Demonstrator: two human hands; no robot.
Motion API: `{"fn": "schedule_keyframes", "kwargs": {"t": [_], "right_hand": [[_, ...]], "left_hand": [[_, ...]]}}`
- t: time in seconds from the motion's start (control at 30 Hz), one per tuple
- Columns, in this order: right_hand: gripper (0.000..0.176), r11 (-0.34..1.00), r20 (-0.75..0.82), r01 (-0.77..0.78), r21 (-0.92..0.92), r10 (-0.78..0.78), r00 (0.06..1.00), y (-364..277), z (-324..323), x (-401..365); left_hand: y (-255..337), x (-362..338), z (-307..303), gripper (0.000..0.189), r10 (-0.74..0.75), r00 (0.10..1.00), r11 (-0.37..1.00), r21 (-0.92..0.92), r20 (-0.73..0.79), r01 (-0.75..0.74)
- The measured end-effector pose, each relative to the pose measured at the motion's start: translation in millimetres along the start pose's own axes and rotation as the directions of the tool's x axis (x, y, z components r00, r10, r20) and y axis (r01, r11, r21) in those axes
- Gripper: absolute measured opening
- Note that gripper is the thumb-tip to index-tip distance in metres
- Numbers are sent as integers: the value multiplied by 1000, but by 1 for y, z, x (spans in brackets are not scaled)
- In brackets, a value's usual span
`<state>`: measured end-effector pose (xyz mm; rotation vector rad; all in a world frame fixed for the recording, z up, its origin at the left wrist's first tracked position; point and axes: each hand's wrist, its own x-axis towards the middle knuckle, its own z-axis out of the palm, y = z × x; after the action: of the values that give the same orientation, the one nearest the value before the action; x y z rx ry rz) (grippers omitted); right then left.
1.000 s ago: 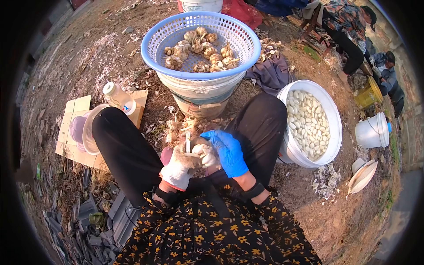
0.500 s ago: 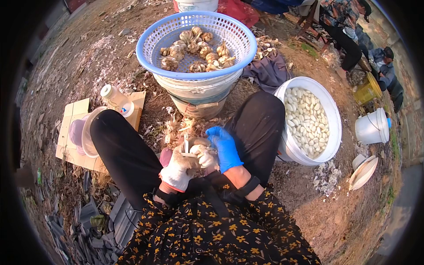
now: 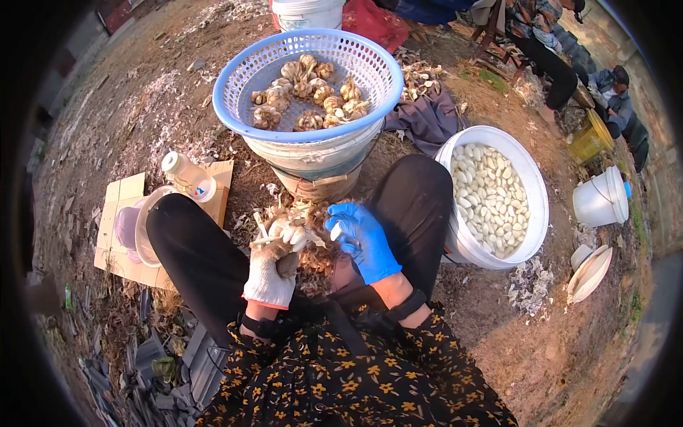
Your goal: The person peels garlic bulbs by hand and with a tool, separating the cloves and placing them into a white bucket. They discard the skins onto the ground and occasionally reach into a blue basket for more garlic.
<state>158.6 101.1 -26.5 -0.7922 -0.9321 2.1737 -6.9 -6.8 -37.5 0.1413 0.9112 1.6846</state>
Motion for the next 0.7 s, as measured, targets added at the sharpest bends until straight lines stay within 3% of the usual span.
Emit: {"fn": "schedule_keyframes", "kwargs": {"t": [0.07, 0.13, 0.17, 0.23, 0.3, 0.5, 0.7], "right_hand": [[18, 989, 23, 53, -138, -50, 998, 1, 1, 1], [21, 939, 2, 121, -323, -127, 992, 2, 3, 0], [21, 937, 9, 144, -317, -149, 989, 1, 6, -2], [24, 764, 87, 295, -574, -301, 950, -3, 11, -5], [27, 575, 174, 387, -721, -390, 904, -4, 20, -8], [28, 226, 321, 497, -838, -533, 783, 17, 29, -7], [23, 99, 370, 459, -883, -457, 809, 19, 18, -2]], "left_hand": [[-1, 0, -2, 36, -22, 1000, 997, 77, 7, 22], [-12, 6, 2, 46, 26, 995, 999, -18, -98, -28], [-19, 10, 9, 45, 96, 988, 994, -47, -117, -102], [-21, 10, 16, 42, 147, 984, 989, -16, -104, -150], [-15, 3, 17, 39, 103, 992, 994, 38, -69, -101], [-17, -12, 40, 20, -20, 1000, 985, -170, 4, 20], [-23, -12, 26, 18, -83, 996, 991, -108, 17, 84]]}}
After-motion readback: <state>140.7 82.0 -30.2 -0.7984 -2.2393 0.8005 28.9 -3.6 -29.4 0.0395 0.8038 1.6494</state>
